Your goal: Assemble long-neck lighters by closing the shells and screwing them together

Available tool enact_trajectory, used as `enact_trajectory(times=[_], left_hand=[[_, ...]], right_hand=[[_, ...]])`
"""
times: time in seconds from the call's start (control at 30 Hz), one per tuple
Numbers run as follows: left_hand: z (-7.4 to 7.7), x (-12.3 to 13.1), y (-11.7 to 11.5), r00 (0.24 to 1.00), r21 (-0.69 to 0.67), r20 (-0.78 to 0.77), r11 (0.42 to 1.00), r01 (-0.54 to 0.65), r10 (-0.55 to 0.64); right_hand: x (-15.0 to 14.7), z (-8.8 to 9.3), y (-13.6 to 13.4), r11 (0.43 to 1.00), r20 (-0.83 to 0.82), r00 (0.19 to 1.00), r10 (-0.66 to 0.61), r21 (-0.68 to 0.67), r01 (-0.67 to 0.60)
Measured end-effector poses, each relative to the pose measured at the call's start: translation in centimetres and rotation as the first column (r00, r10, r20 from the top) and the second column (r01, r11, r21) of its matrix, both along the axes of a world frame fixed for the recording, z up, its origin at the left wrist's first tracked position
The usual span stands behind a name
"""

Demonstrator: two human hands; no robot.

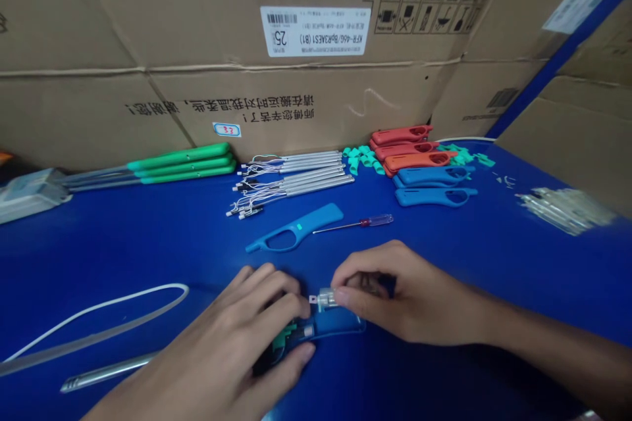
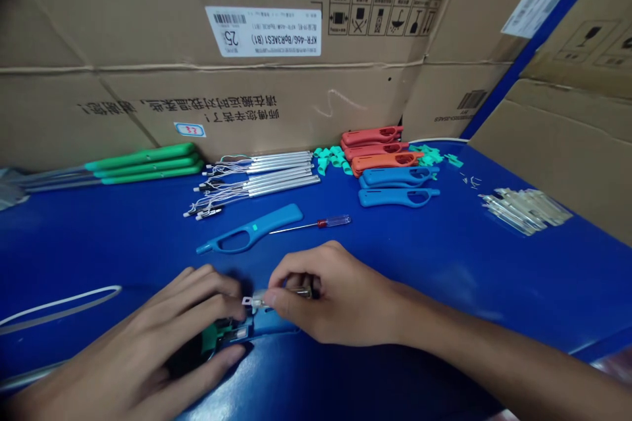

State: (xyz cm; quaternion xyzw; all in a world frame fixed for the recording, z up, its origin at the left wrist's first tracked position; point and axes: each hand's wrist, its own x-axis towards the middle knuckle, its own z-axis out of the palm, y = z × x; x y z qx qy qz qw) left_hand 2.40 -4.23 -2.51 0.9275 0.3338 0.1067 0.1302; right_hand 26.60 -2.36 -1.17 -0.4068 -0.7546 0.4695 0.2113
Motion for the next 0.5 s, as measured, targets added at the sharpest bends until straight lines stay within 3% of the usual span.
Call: enact_trajectory(times=[0.5], left_hand=[[0.1, 0.2, 0.24, 0.987, -0.052, 0.158, 0.998, -0.025, 0.033]], right_hand=[[0.09, -0.17, -0.1, 0.994, 0.015, 0.999, 0.037, 0.098, -0.039]])
